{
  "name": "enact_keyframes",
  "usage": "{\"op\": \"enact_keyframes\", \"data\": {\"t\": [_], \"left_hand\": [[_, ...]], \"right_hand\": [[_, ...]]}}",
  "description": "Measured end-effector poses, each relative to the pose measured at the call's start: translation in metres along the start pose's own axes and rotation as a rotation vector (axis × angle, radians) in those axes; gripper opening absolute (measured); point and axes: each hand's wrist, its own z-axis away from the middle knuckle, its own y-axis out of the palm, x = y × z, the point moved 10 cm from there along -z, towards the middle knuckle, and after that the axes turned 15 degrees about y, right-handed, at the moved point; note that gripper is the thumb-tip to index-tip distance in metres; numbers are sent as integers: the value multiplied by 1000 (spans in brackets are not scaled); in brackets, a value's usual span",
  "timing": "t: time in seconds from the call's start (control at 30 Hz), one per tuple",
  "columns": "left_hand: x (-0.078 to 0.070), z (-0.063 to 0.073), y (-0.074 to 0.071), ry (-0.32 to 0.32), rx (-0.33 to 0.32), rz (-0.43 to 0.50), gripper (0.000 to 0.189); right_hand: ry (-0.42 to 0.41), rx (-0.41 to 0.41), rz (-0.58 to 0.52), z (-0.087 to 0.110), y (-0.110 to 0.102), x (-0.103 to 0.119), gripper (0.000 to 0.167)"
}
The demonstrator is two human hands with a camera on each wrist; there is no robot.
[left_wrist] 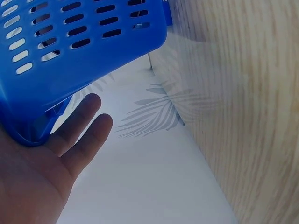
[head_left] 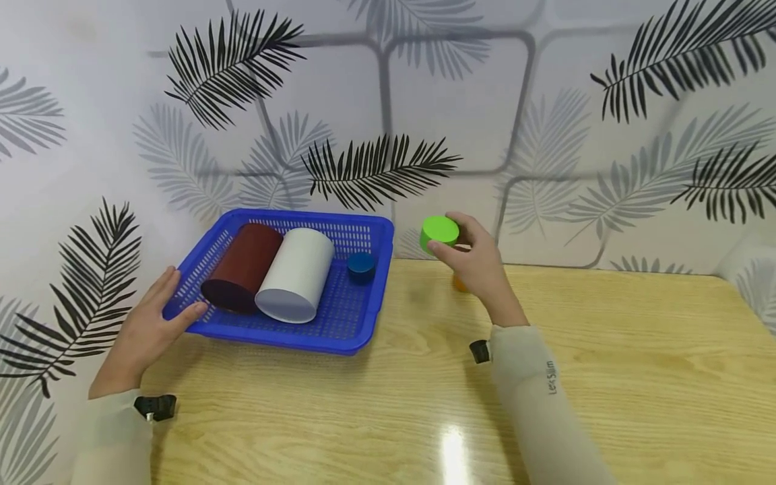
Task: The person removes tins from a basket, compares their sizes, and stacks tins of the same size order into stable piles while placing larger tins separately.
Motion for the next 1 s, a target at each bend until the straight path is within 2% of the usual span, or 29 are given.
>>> {"op": "enact_keyframes", "data": {"t": [0.17, 0.37, 0.63, 1.0], "left_hand": [[1, -1, 0, -5, -4, 9, 91], [2, -1, 0, 5, -12, 11, 91], [2, -1, 1, 1, -2, -2, 92], [2, -2, 2, -8, 15, -9, 91]], "right_hand": [[92, -17, 75, -6, -24, -17, 65], [151, 16, 80, -8, -36, -33, 61], [230, 17, 197, -11, -40, -57, 54], [295, 21, 267, -13, -41, -79, 64]]}}
